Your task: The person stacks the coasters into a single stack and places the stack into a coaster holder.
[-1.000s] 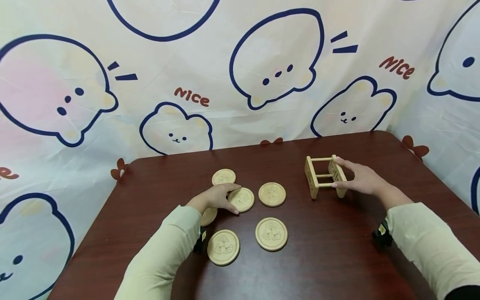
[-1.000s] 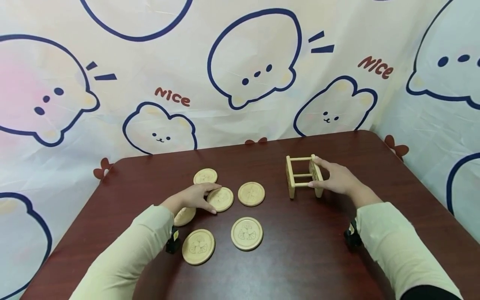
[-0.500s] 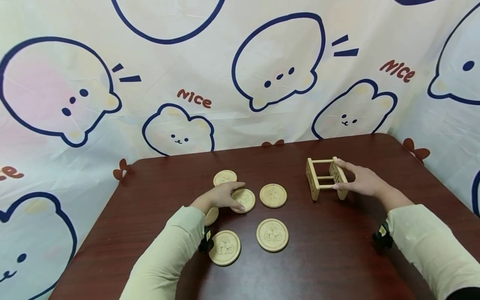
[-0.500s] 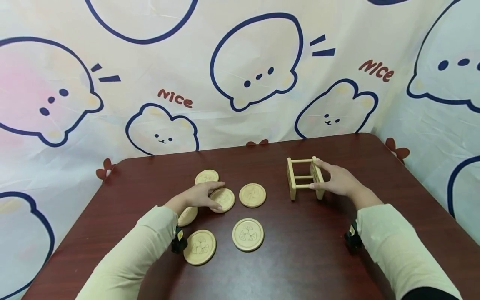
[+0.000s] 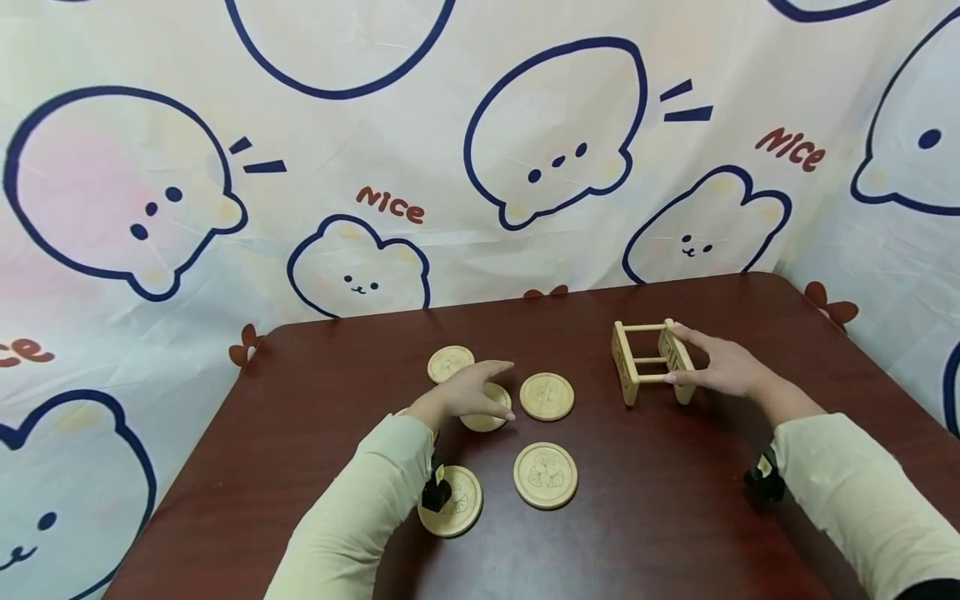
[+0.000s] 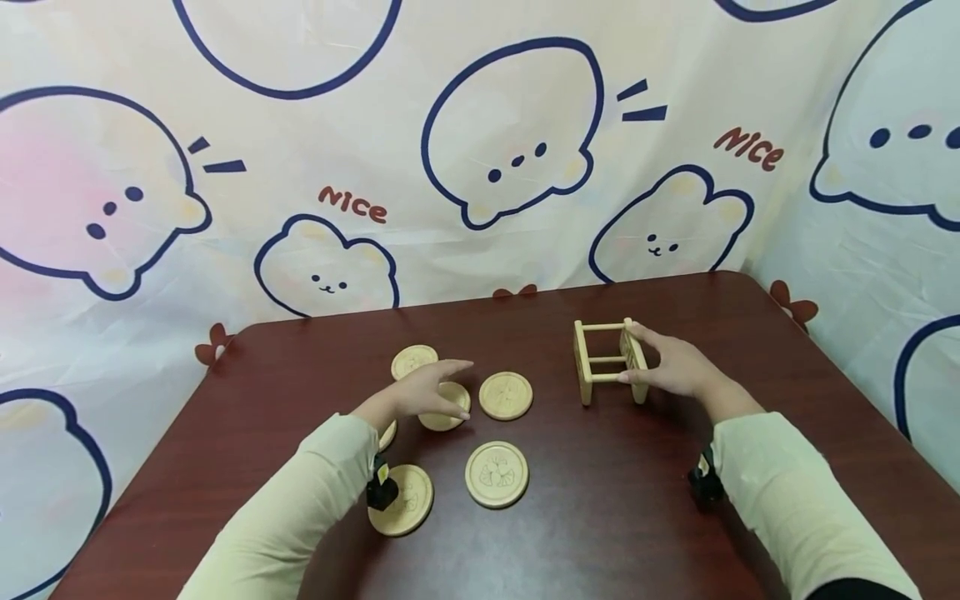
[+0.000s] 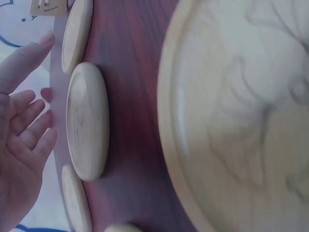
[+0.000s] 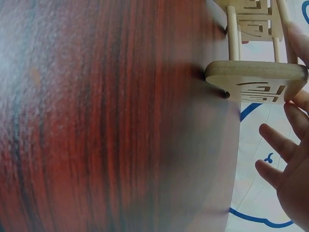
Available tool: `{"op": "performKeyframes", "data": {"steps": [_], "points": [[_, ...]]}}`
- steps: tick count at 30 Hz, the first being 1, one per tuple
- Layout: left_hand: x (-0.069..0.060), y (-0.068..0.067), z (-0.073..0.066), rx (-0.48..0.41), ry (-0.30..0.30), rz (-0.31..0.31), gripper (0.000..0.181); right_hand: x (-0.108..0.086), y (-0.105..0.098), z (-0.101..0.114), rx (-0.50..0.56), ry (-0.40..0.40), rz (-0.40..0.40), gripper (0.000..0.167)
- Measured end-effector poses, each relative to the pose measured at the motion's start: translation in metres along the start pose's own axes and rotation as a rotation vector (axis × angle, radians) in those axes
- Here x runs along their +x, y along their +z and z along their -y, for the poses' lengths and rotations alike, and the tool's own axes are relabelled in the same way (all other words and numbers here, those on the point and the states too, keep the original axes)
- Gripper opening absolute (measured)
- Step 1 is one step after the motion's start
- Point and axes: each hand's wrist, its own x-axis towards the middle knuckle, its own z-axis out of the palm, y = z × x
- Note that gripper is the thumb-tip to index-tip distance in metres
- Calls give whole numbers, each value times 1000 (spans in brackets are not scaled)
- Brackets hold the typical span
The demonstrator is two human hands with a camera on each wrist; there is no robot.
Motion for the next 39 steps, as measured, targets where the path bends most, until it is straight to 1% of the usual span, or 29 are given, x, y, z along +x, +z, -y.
{"op": "performKeyframes", "data": {"steps": [2, 6, 11, 16, 22, 28, 31, 35, 39], "points": [[2, 3, -2, -9, 10, 1, 82, 0, 1, 1, 3, -2, 2, 92], [8, 7, -5, 8, 19, 3, 82, -1, 2, 1, 8, 6, 1, 92], [17, 12, -10, 31, 2, 15, 84, -4, 1, -2, 3, 25, -4, 93], [25, 16, -16, 13, -17, 25, 83, -5, 0, -3, 0, 14, -14, 92], [33, 22, -20, 25, -19, 21, 83, -5, -1, -2, -12, 15, -13, 92], [36, 23, -21, 17, -56, 29, 85, -3, -2, -1, -15, 12, -5, 93], [37, 23, -20, 25, -59, 33, 86, -2, -1, -1, -13, 7, -5, 93], [40, 25, -18, 30, -47, 35, 86, -1, -1, 0, -11, -1, -6, 92], [41, 26, -18, 18, -58, 39, 87, -1, 0, 0, -7, -5, -6, 91]]}}
